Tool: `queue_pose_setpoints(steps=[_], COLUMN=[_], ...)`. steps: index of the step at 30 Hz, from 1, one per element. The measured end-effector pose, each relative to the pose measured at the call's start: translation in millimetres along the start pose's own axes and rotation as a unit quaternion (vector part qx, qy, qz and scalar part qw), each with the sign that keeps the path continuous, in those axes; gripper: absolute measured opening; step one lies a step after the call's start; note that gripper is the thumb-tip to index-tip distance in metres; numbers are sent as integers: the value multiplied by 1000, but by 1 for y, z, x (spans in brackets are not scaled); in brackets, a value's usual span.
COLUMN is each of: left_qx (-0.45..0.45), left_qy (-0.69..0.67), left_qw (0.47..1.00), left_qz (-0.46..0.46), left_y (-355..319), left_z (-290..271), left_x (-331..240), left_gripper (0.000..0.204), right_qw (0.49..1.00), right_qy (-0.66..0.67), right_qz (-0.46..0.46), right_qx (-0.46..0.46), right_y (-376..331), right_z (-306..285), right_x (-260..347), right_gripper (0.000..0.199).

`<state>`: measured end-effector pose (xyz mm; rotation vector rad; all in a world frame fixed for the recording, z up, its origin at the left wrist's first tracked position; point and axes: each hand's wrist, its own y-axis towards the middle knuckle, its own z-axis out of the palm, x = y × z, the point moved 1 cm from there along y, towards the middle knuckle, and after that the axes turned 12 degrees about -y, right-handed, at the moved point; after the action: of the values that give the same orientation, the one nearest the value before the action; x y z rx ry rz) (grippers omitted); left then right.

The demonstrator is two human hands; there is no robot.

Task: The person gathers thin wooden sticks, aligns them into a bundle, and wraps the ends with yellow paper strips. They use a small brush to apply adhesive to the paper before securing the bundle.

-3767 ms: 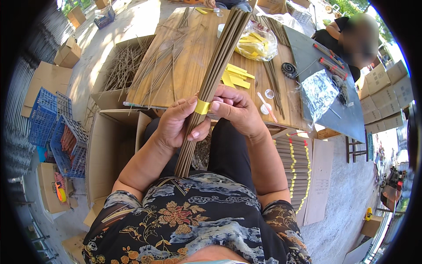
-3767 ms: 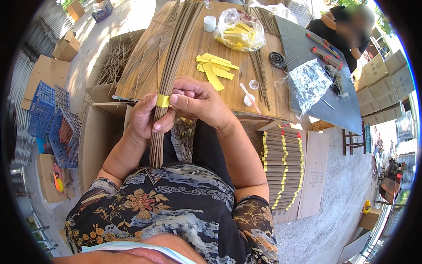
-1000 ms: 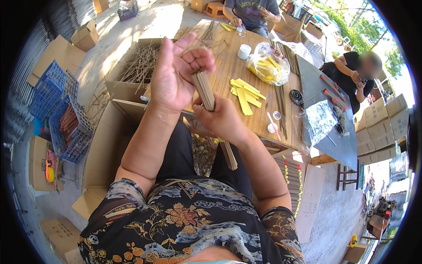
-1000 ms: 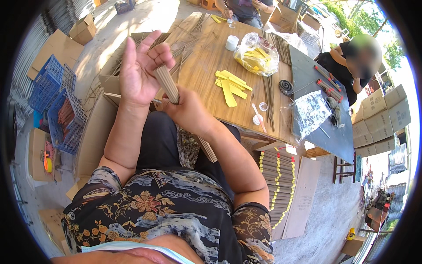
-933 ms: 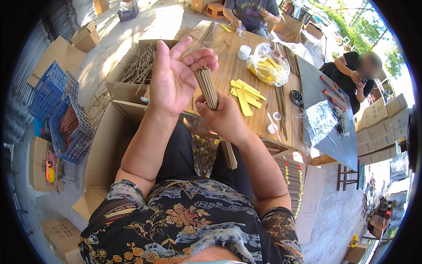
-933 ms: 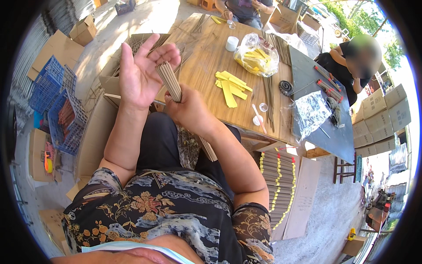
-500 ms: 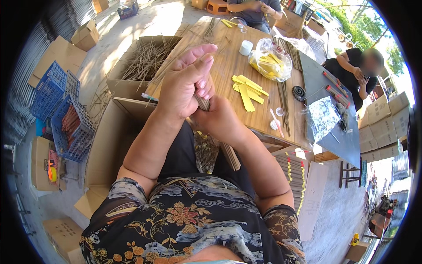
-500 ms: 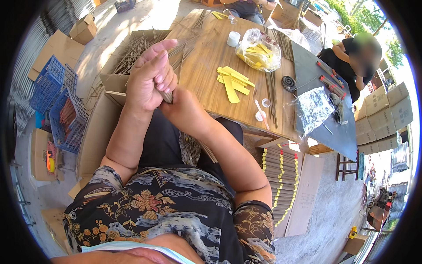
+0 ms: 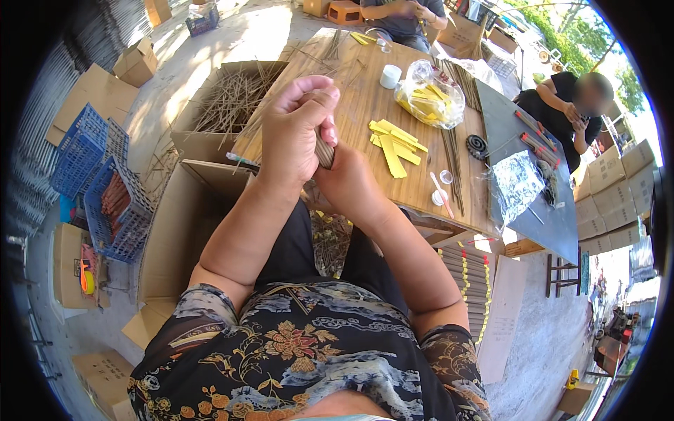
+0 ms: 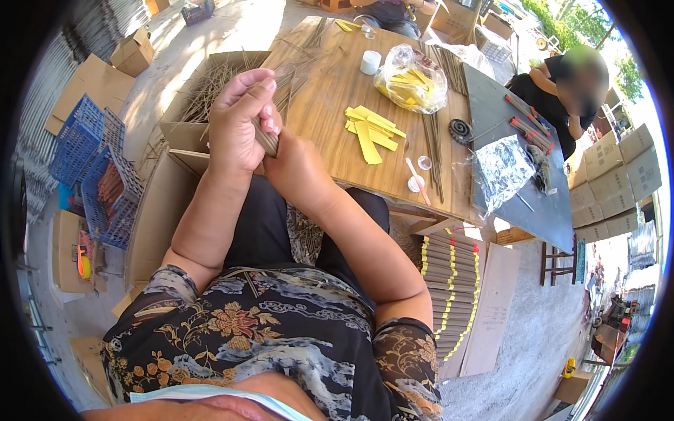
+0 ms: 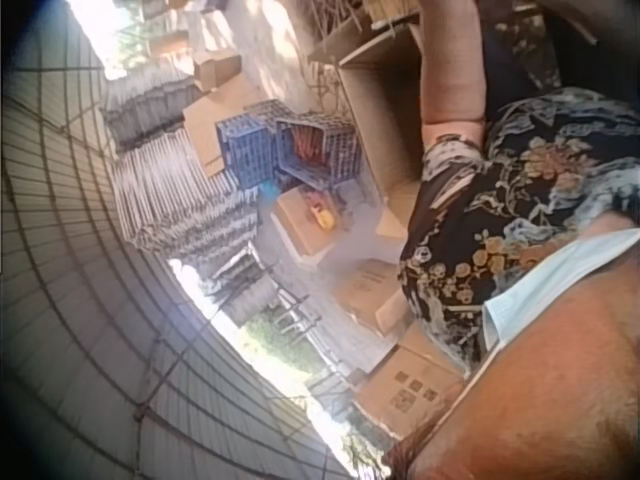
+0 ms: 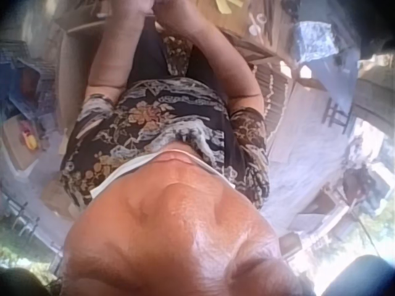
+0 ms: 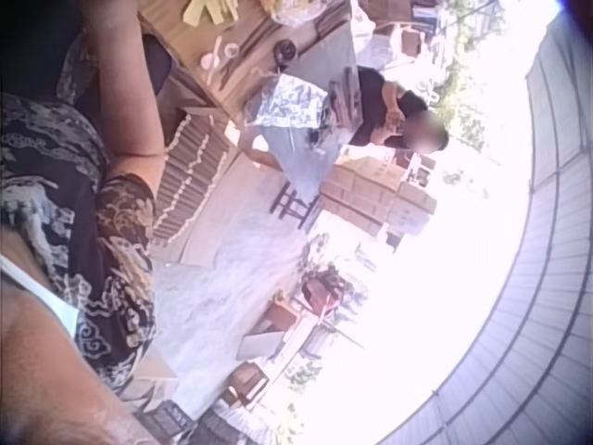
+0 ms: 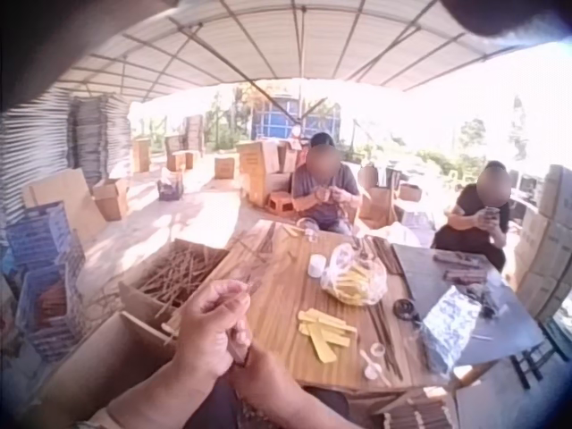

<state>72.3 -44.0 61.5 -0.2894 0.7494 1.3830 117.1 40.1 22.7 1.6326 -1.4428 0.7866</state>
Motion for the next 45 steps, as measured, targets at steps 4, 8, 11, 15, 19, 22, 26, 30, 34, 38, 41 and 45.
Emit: queue_pose_setpoints(steps=[4,8,11,15,19,22,26,30,34,38,41,45], left_qx=[43,6,-23,45,52,58,82,93,121,76,28,0], left_qy=[-53,-18,19,-40,-34,-6,-87,-58,200,299,287,253], left_qw=[996,999,1000,996,995,997,993,991,968,951,957,964], left_qz=[-51,-39,6,-65,-81,-59,18,82,91,27,32,83], left_y=[1,2,2,2,1,0,5,10,-23,-24,-24,-31], left_z=[-3,-3,-3,-5,-2,1,10,-6,-20,-24,-20,-11], left_x=[-8,-4,-2,-8,-9,-13,-24,-25,3,17,22,23], left_gripper=[12,11,9,10,11,13,34,56,62,57,44,29], right_qw=[996,1000,986,996,996,999,999,999,990,964,952,946], right_qy=[43,-15,-146,39,60,9,-26,-3,-46,-145,-181,-155], right_qz=[0,-8,-24,4,-9,-21,-19,4,-58,-170,-192,-217], right_qx=[79,-5,-77,82,64,26,-5,-48,-118,-141,-156,-187], right_y=[-2,0,1,0,3,0,1,3,4,4,2,-4], right_z=[-4,5,3,-3,3,-1,-5,-7,-10,-3,0,-3], right_x=[3,-6,-1,2,-3,6,13,5,6,-4,-6,1], right_gripper=[14,14,16,15,14,13,19,19,16,17,19,21])
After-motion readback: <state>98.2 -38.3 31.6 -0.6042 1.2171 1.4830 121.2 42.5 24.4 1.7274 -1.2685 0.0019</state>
